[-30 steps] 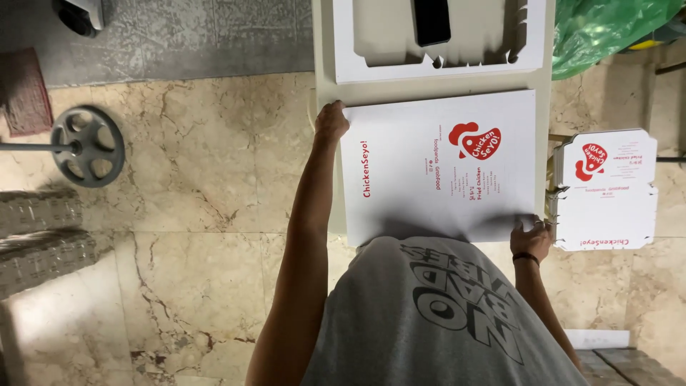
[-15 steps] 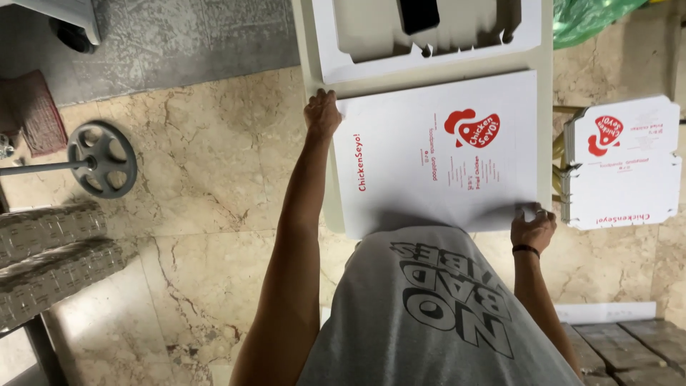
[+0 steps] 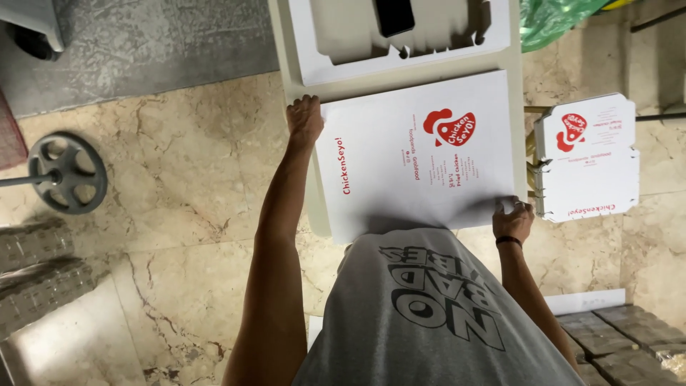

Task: The person assembles flat-packed cardboard boxes by folding the flaps and tucking the tabs into slots to form the box structure. They repeat this process for multiple boxes, stacking the finished ones on the floor.

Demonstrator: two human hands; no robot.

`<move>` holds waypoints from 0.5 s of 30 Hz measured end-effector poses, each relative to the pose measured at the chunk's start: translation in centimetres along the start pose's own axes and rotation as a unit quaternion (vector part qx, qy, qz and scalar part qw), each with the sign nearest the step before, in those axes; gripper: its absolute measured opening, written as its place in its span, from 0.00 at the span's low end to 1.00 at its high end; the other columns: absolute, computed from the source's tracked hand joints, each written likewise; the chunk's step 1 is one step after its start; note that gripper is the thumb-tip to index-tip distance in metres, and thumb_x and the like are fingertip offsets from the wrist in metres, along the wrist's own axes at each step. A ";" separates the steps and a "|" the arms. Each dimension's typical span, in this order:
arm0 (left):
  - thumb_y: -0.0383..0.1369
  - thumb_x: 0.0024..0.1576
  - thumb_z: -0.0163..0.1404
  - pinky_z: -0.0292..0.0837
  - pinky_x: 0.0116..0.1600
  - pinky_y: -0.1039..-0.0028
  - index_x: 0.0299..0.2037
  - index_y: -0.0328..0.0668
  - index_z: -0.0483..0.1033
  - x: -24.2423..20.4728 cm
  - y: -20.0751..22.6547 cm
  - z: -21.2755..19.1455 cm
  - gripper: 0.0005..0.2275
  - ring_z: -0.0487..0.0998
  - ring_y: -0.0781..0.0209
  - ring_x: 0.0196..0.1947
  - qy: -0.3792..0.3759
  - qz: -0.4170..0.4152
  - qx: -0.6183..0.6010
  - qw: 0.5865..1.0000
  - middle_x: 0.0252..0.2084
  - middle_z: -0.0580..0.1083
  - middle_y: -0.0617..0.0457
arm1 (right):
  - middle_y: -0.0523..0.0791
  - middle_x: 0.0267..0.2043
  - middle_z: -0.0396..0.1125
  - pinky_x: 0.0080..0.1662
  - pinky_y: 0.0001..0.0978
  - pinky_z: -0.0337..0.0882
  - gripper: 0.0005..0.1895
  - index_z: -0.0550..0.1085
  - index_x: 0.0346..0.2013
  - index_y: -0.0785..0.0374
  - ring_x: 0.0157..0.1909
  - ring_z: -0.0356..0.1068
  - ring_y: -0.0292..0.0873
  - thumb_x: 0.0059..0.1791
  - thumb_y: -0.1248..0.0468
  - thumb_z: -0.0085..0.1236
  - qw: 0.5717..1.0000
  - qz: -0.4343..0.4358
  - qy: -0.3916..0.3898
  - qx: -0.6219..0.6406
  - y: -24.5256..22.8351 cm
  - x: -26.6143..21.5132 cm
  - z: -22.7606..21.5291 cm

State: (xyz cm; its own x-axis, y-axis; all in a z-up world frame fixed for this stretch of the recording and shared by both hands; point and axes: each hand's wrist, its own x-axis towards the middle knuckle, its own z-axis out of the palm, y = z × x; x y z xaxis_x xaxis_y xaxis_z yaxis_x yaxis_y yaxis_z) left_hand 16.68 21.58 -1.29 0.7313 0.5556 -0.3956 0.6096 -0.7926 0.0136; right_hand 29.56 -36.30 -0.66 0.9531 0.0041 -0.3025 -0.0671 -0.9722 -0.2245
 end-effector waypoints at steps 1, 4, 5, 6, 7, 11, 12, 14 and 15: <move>0.35 0.60 0.52 0.73 0.52 0.59 0.50 0.46 0.74 -0.1 0.0 0.3 0.10 0.79 0.49 0.50 -0.003 -0.005 0.012 1.000 0.46 0.74 0.52 | 0.54 0.55 0.65 0.60 0.56 0.69 0.27 0.74 0.63 0.66 0.59 0.66 0.62 0.51 0.59 0.59 1.000 -0.001 -0.005 0.002 -0.2 -0.2 -0.3; 0.35 0.60 0.52 0.73 0.51 0.59 0.49 0.47 0.75 0.4 -0.1 0.2 0.09 0.79 0.51 0.48 0.010 0.009 0.030 0.999 0.45 0.75 0.53 | 0.52 0.55 0.65 0.60 0.54 0.70 0.27 0.74 0.63 0.64 0.59 0.66 0.60 0.51 0.58 0.59 1.000 0.013 -0.013 -0.006 0.0 0.2 0.4; 0.35 0.60 0.52 0.73 0.51 0.59 0.49 0.47 0.75 0.4 -0.4 0.8 0.09 0.79 0.51 0.48 0.014 0.016 0.032 0.999 0.45 0.75 0.53 | 0.52 0.55 0.65 0.60 0.54 0.70 0.27 0.74 0.63 0.64 0.59 0.66 0.60 0.51 0.58 0.59 1.000 0.018 -0.007 -0.002 0.3 0.3 0.7; 0.35 0.60 0.50 0.73 0.50 0.60 0.48 0.48 0.76 0.8 -0.5 1.2 0.09 0.79 0.52 0.48 0.012 0.010 0.043 0.999 0.44 0.75 0.54 | 0.51 0.55 0.64 0.59 0.53 0.70 0.27 0.74 0.63 0.64 0.59 0.66 0.59 0.50 0.57 0.59 1.000 0.015 -0.010 -0.004 0.7 0.3 1.1; 0.35 0.61 0.49 0.74 0.50 0.60 0.48 0.49 0.76 1.3 -0.6 1.6 0.08 0.79 0.53 0.47 0.010 0.003 0.054 0.998 0.44 0.76 0.55 | 0.50 0.55 0.64 0.59 0.53 0.71 0.28 0.74 0.62 0.64 0.59 0.65 0.58 0.50 0.55 0.59 1.000 0.013 -0.014 -0.005 1.2 0.4 1.5; 0.34 0.61 0.47 0.74 0.49 0.61 0.48 0.47 0.77 0.8 -0.5 0.6 0.09 0.79 0.51 0.48 0.019 0.009 0.049 0.999 0.45 0.77 0.53 | 0.48 0.56 0.64 0.60 0.52 0.71 0.27 0.75 0.62 0.60 0.60 0.65 0.56 0.50 0.54 0.59 0.999 0.043 -0.006 0.008 0.3 0.2 1.5; 0.34 0.60 0.47 0.74 0.49 0.62 0.47 0.47 0.77 0.6 -0.5 0.3 0.09 0.79 0.51 0.48 0.020 0.007 0.051 0.998 0.45 0.76 0.53 | 0.49 0.55 0.64 0.59 0.52 0.71 0.26 0.75 0.61 0.61 0.60 0.65 0.57 0.49 0.54 0.60 0.999 0.043 -0.002 0.013 0.2 0.1 1.7; 0.35 0.60 0.48 0.74 0.49 0.62 0.47 0.47 0.77 0.0 -0.3 -0.8 0.09 0.79 0.51 0.48 0.022 0.016 0.056 0.998 0.45 0.76 0.53 | 0.49 0.55 0.64 0.59 0.52 0.71 0.26 0.75 0.60 0.61 0.60 0.64 0.57 0.49 0.54 0.60 0.998 0.053 0.006 0.022 -0.2 -0.1 1.6; 0.34 0.59 0.49 0.75 0.48 0.62 0.46 0.47 0.78 -0.3 0.0 -1.5 0.08 0.80 0.51 0.47 0.024 0.014 0.064 0.998 0.44 0.77 0.53 | 0.48 0.55 0.64 0.59 0.52 0.71 0.26 0.75 0.61 0.59 0.60 0.64 0.56 0.49 0.54 0.59 0.999 0.049 0.004 0.021 -0.5 -0.2 1.5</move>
State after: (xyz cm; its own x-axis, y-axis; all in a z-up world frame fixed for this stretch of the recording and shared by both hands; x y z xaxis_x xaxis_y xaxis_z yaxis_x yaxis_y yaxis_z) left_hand 16.87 21.80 0.19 0.7628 0.5420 -0.3527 0.5470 -0.8317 -0.0951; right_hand 28.95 -35.49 -1.85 0.9437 -0.0936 -0.3173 -0.1733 -0.9569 -0.2330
